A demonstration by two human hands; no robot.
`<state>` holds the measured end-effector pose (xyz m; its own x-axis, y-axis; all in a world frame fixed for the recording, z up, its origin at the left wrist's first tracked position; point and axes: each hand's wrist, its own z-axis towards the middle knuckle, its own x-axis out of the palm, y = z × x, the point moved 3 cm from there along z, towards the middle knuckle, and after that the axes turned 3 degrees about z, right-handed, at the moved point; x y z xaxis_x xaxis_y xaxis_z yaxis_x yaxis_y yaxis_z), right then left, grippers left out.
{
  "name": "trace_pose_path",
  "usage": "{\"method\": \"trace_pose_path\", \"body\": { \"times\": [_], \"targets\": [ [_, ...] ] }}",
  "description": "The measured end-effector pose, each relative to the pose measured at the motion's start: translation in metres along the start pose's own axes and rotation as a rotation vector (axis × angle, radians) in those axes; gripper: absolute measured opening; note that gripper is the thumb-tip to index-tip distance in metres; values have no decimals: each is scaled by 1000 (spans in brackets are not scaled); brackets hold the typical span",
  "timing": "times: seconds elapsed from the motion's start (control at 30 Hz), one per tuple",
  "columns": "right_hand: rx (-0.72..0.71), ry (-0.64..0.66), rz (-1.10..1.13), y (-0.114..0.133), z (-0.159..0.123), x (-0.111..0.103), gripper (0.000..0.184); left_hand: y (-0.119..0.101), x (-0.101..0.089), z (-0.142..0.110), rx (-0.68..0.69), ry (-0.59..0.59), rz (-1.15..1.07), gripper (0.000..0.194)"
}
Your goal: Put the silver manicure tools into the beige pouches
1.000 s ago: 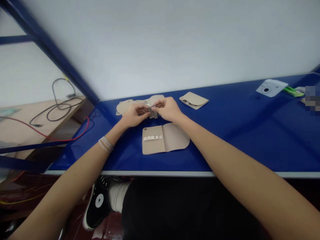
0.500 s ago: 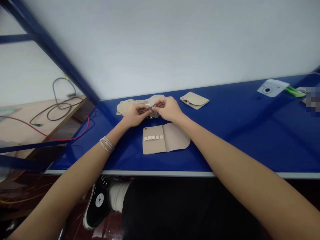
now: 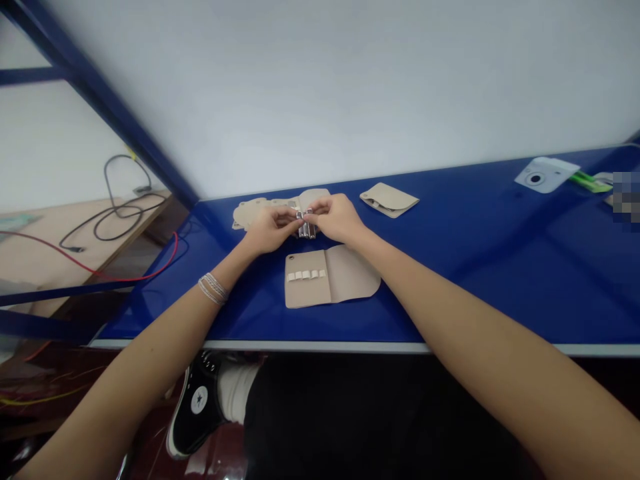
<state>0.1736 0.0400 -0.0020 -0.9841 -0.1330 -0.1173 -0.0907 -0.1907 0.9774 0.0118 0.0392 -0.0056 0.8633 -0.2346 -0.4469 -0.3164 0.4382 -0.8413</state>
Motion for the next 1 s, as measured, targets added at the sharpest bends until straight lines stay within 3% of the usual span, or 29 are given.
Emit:
{"method": "trace_pose_path", "body": {
  "times": [1.0],
  "targets": [
    [-10,5,30,1,-2,3,16,-1,0,1,-18,8,37,10]
  ]
}}
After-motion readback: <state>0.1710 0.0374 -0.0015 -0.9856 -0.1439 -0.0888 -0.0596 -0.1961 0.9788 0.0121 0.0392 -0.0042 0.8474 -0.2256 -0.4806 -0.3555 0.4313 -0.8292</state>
